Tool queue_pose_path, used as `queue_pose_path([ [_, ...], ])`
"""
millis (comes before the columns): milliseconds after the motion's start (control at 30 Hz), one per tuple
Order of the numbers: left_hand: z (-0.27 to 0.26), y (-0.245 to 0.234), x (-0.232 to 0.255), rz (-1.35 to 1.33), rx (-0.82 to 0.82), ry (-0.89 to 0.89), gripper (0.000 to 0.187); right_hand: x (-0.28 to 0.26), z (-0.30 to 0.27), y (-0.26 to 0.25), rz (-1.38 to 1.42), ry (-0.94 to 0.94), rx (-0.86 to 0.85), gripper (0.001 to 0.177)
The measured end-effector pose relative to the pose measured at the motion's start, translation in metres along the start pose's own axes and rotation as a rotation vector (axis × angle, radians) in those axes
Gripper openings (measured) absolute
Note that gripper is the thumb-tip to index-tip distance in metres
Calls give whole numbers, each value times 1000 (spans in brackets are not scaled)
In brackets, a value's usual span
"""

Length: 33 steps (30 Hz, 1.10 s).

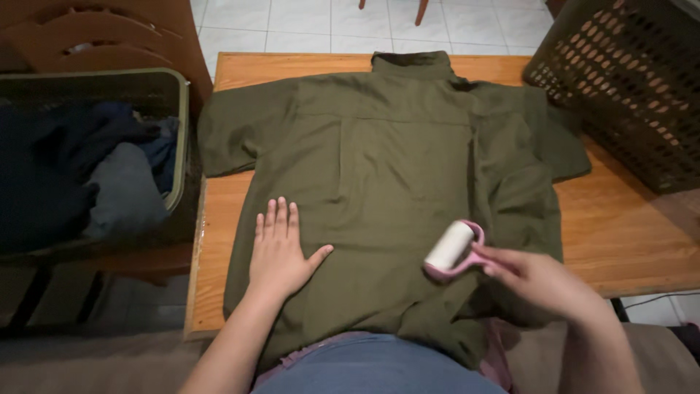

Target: The person lays a green shirt on a wooden table and uses a pink lint roller to remove lint from the shirt's surface. They repeatedly roll the tool over the front, sleeves, and back, then fold the shirt and continue rolling the folded fabric.

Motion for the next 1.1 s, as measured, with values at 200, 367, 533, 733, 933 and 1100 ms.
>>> queue_pose_path([
  [200,-5,3,1,-5,48,4,112,-21,38,18,-47,-44,389,48],
  [367,-4,0,0,6,63,2,112,-77,175,17,77,-175,555,47],
  [533,-5,-5,4,19,66,-2,112,-114,239,-6,98,-278,542,42],
  [733,-4,0,2,27,8,-17,112,-22,122,17,172,-260,453,48],
  [933,0,8,-3,76,8,4,114,143,-4,21,313,-42,350,40],
  [1100,0,17,-5,9,91,19,105,257,0,10,589,193,886,38],
])
Point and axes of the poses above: each hand's wrist, its own z-axis towards the middle knuckle, its own y-axis out of the palm, x = y × z, the point moved 2 cm from there along z, towards the middle knuckle, and after that the axes turned 5 degrees about x, right-handed, at the moved point
